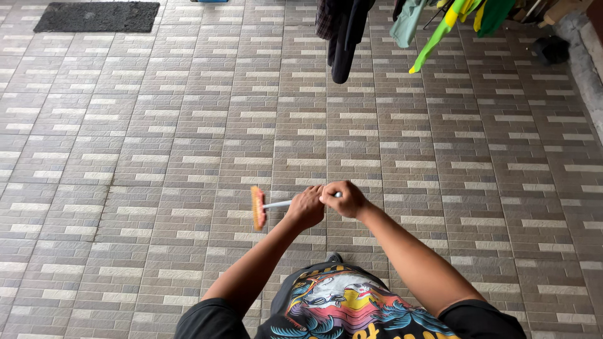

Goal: The person sweeps a tiled floor using a broom, moving debris towards a collection point near a washing machine and buckets.

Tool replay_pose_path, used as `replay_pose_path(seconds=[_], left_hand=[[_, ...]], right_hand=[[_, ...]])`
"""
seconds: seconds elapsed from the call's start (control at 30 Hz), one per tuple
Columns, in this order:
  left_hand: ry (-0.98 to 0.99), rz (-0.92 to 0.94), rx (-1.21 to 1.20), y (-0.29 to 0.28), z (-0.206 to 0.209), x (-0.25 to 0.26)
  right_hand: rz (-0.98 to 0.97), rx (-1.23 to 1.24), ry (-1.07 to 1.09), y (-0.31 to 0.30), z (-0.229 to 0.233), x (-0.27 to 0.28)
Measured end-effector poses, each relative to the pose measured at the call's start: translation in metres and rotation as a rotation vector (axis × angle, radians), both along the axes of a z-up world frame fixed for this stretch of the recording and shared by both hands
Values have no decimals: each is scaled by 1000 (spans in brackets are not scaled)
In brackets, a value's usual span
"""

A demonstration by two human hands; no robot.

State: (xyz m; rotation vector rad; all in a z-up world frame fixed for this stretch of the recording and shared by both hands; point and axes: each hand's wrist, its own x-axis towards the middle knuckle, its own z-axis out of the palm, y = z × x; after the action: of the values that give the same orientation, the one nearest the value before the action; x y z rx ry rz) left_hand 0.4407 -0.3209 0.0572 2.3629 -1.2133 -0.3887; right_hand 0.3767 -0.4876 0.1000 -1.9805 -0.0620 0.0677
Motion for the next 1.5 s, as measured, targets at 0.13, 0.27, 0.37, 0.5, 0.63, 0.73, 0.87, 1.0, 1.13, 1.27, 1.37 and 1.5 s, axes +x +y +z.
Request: replay_pose_path(seconds=[0.13, 0.27, 0.37, 0.5, 0.63, 0.73, 0.87, 1.0, 1.13, 1.27, 1.37, 1.5], left_hand=[[-32, 9, -192, -25, 22, 10], [21, 126, -67, -45, -11, 16], [-192, -33, -115, -54, -63, 28], [-297, -149, -58, -55, -99, 33], [101, 92, -208, -40, -91, 37], [39, 41, -66, -23, -87, 49], [-13, -13, -29, -5, -77, 58], [-24, -42, 10, -3, -49, 62], [26, -55, -7, -8, -27, 80], [-20, -64, -155, -21, -35, 106], [-51, -118, -52, -35, -61, 131], [-292, -310, 74, -50, -115, 161]], right_hand=[[-28, -128, -126, -12, 46, 14], [58, -398, -27, -17, 76, 27], [89, -450, 8, -13, 79, 36], [80, -485, 133, -10, 62, 43], [115, -340, 123, -16, 29, 47], [93, -122, 119, -10, -5, 49], [38, 47, 88, 0, -42, 51], [-36, -127, 91, 0, -44, 55], [-53, -106, -112, -1, -8, 71], [-63, -315, 3, 0, 45, 99], [-47, -473, 84, 2, 71, 119], [-41, -472, 63, 4, 74, 147]])
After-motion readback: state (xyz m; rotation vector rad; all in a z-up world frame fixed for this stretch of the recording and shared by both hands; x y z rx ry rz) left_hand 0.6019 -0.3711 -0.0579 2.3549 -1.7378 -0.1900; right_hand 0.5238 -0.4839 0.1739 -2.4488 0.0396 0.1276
